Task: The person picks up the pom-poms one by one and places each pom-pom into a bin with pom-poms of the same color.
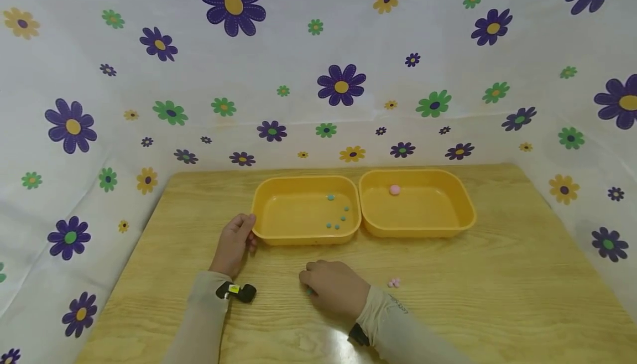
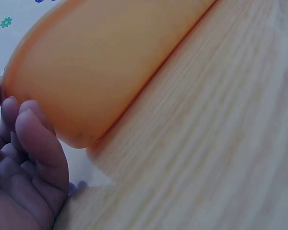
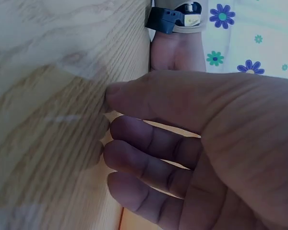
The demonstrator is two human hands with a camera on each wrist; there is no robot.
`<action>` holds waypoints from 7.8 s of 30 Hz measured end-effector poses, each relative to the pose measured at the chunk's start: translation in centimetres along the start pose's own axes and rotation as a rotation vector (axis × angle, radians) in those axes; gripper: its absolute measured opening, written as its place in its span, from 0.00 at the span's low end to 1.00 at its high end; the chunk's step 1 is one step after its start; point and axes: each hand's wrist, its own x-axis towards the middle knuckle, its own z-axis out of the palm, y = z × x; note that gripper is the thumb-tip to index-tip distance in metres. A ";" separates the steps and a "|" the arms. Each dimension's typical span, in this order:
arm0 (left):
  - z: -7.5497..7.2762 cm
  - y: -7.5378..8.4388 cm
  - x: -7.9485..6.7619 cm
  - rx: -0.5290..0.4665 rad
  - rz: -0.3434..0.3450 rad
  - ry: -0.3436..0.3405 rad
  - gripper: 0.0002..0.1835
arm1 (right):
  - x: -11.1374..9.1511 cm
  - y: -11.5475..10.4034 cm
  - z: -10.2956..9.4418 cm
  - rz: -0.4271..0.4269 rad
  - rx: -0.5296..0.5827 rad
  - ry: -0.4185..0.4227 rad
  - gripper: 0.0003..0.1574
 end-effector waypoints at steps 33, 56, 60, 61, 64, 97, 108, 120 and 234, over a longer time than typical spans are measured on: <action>0.3 0.2 -0.1 -0.004 0.001 0.007 0.25 | -0.3 0.2 -0.5 -0.021 0.040 0.067 0.12; 0.0 -0.4 0.2 0.017 0.009 -0.007 0.26 | -3.4 7.1 -7.0 0.114 0.166 0.466 0.10; -0.1 -0.3 0.1 0.027 0.009 -0.002 0.26 | -3.9 8.2 -7.4 0.186 0.172 0.488 0.10; -0.1 -0.3 0.1 0.029 0.010 0.000 0.25 | -4.0 8.4 -7.5 0.201 0.171 0.487 0.10; -0.1 -0.3 0.0 0.036 0.010 0.004 0.25 | -4.2 8.9 -7.5 0.235 0.168 0.472 0.09; 0.0 -0.4 0.1 0.011 0.005 0.006 0.24 | -4.1 9.0 -7.1 0.264 0.185 0.434 0.07; -0.1 -0.4 0.2 -0.003 0.003 -0.006 0.24 | -1.7 9.8 -6.1 0.237 0.178 0.434 0.03; 0.0 -0.1 0.0 0.013 -0.005 0.004 0.25 | 4.2 11.7 -9.0 0.279 0.139 0.186 0.04; -7.0 3.4 -0.1 0.376 -0.073 0.206 0.25 | -7.2 13.0 -4.8 0.333 0.092 0.370 0.04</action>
